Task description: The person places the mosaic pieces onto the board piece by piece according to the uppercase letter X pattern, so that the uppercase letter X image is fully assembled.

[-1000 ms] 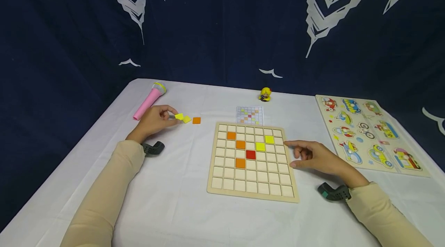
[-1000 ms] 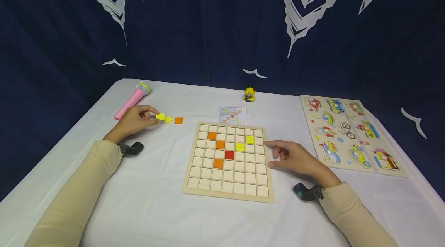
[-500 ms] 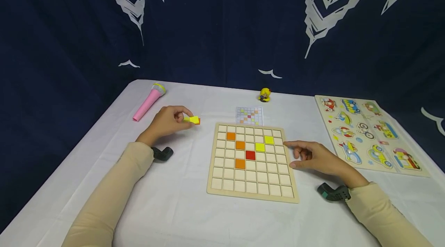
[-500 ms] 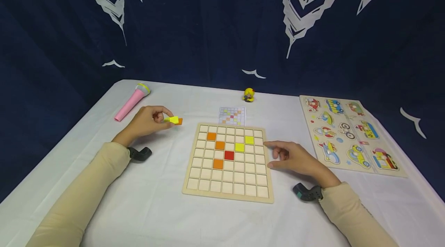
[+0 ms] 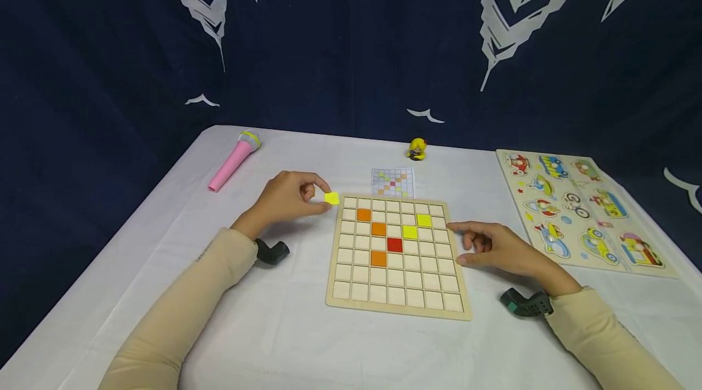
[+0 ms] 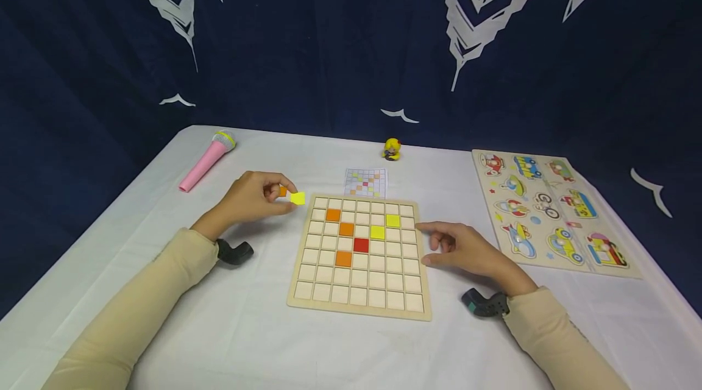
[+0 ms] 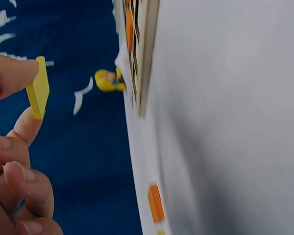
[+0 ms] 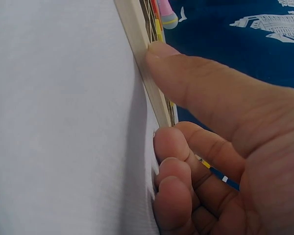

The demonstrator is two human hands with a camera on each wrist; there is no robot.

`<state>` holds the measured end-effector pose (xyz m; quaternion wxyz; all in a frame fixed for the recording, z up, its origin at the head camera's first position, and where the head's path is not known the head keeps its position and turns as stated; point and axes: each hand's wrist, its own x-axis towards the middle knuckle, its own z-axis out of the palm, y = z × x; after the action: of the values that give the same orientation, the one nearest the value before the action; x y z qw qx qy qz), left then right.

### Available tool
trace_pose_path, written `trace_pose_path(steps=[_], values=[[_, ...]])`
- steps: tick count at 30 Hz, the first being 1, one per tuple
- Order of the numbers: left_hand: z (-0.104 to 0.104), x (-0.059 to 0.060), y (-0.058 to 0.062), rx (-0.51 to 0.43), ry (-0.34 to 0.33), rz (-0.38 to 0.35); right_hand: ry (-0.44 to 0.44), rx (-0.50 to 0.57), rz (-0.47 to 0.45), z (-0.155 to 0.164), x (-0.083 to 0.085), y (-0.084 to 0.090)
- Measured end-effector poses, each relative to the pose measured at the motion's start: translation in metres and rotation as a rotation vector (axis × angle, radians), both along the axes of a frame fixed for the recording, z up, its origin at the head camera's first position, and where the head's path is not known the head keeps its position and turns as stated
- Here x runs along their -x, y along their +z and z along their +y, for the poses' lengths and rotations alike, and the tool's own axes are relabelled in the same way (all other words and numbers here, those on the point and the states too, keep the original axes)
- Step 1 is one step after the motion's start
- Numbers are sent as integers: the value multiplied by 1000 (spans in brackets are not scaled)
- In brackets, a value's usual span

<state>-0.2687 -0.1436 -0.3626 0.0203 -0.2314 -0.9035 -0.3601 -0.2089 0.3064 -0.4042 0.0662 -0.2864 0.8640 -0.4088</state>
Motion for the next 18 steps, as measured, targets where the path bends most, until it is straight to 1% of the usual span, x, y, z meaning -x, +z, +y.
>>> trace_pose_path(steps=[10, 18], values=[[31, -12, 9, 83, -67, 64, -6, -5, -17, -1, 0, 1], [55, -21, 15, 121, -148, 85, -5, -8, -19, -1, -1, 2]])
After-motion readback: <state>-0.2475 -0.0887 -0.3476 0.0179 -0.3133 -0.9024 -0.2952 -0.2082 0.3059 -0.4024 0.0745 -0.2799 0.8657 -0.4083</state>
